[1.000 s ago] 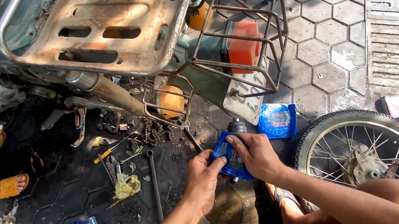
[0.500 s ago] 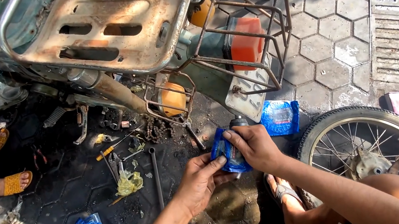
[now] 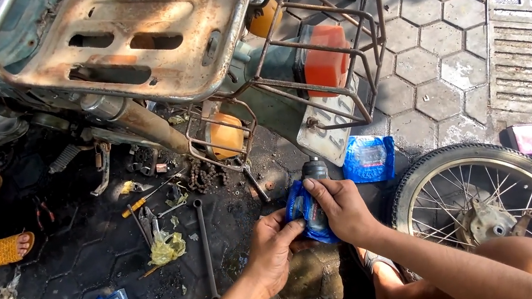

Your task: The person removes a sprocket from the rear axle of a motorcycle, then installs a new sprocket onto the rear wheel hub. They handle the wheel and axle components by hand, aligning the sprocket and securing it before repositioning the wheel near the motorcycle frame.

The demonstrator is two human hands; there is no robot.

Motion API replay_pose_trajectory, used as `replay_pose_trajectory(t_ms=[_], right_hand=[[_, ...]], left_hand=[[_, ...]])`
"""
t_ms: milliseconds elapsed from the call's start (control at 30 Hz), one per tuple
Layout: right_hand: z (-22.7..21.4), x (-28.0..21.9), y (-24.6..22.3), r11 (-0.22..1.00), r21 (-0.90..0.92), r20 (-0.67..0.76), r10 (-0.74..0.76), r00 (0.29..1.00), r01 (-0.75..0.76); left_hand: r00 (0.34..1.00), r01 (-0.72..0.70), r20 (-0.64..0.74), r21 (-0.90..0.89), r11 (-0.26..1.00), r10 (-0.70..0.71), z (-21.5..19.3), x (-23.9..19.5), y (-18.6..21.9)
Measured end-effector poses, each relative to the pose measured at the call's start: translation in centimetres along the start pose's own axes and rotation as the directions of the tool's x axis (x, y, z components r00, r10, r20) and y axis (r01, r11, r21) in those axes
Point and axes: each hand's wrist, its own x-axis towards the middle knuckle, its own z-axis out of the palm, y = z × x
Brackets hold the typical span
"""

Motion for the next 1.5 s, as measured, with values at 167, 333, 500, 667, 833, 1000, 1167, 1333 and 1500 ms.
replay_pose_trajectory(t_ms=[167, 333, 500, 667, 833, 1000, 1167, 1333, 1500], right_hand=[[-0.1, -0.9, -0.6, 0.998, 0.058, 0.082, -0.014, 0.997, 0.009], [-0.7, -0.4, -0.2, 0.969, -0.053, 0.177, -0.227, 0.958, 0.24], [-0.5, 1.1, -1.6, 0.967, -0.162, 0.109, -0.179, 0.978, 0.196], [-0.2, 0.6, -2.0, 0.986, -0.143, 0.007, -0.09, 0.996, 0.09], [0.4, -0.4, -0.1, 0.996, -0.026, -0.02, 0.08, 0.997, -0.081], [1.3, -0.5, 1.6, 0.997, 0.055, -0.033, 0.057, 0.998, -0.056], [0.8, 0.3, 0.9, 0.993, 0.101, 0.061, 0.059, 0.996, -0.065], [0.7, 1.5, -0.4, 0.991, 0.12, -0.042, -0.059, 0.997, 0.064], [0.2, 1.3, -1.2, 0.993, 0.114, -0.119, 0.045, 0.992, -0.032]], left_hand=[[0.998, -0.056, -0.02, 0.012, 0.998, 0.056, 0.2, -0.5, -1.4], [0.999, -0.031, 0.023, 0.044, 0.999, 0.03, 0.0, -0.6, -0.9], [0.998, 0.02, 0.064, -0.098, 0.995, -0.014, 0.5, -0.7, 1.1], [0.995, 0.083, 0.071, -0.105, 0.991, -0.076, -0.3, -0.4, 1.7], [0.996, 0.06, 0.059, -0.006, 0.998, -0.06, -0.4, -0.5, -0.4], [0.989, -0.109, -0.09, 0.126, 0.986, 0.121, 0.7, -0.7, -1.3], [0.997, -0.037, -0.064, 0.104, 0.994, 0.044, 0.6, -0.3, -0.8], [0.999, -0.028, 0.019, -0.036, 0.999, 0.029, 1.1, -0.2, 2.3], [0.995, 0.084, 0.061, -0.089, 0.992, -0.079, 0.5, -0.5, 2.7]])
